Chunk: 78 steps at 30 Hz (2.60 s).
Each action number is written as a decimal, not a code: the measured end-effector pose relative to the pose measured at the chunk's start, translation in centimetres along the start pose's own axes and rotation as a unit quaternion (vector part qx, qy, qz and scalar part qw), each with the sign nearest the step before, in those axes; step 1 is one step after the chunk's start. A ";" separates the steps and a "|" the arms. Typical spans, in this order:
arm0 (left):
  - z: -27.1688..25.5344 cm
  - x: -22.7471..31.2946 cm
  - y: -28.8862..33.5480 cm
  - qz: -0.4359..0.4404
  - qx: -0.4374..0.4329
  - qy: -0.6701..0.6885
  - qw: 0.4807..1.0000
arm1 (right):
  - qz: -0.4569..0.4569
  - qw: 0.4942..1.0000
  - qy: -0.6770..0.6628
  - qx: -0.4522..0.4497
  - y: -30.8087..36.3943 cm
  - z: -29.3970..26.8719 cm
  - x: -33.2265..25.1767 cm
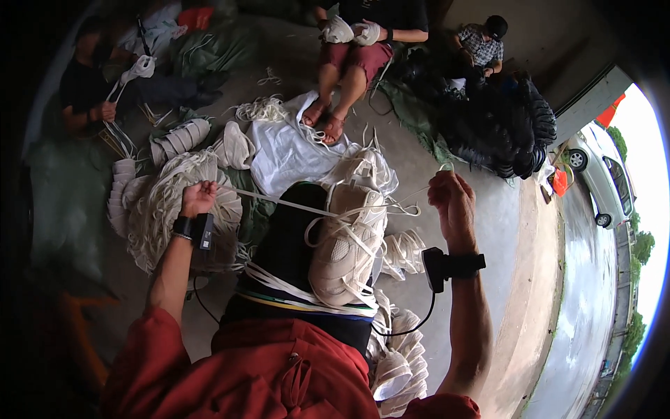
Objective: Threading and adjusting laces on a shoe.
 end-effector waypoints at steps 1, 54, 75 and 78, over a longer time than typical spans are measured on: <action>-4.1 5.6 -0.6 0.042 0.083 0.014 0.996 | -0.004 1.000 -0.008 -0.003 0.0 0.2 0.3; 22.8 -22.8 17.1 0.305 -0.369 -0.669 0.569 | 0.029 0.949 0.303 -0.082 4.4 3.5 7.9; 19.2 -22.7 13.2 -0.016 -0.291 -0.720 0.630 | -0.161 0.905 0.389 -0.059 5.9 8.4 9.4; 19.1 -22.3 13.5 -0.049 -0.303 -0.737 0.603 | -0.160 0.906 0.387 -0.063 5.8 8.4 9.3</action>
Point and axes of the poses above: each hand's wrist, its own y-axis away from the middle knuckle, its own z-axis out of the palm, x = y × z, the point moved 9 cm from there along -y, towards the middle knuckle
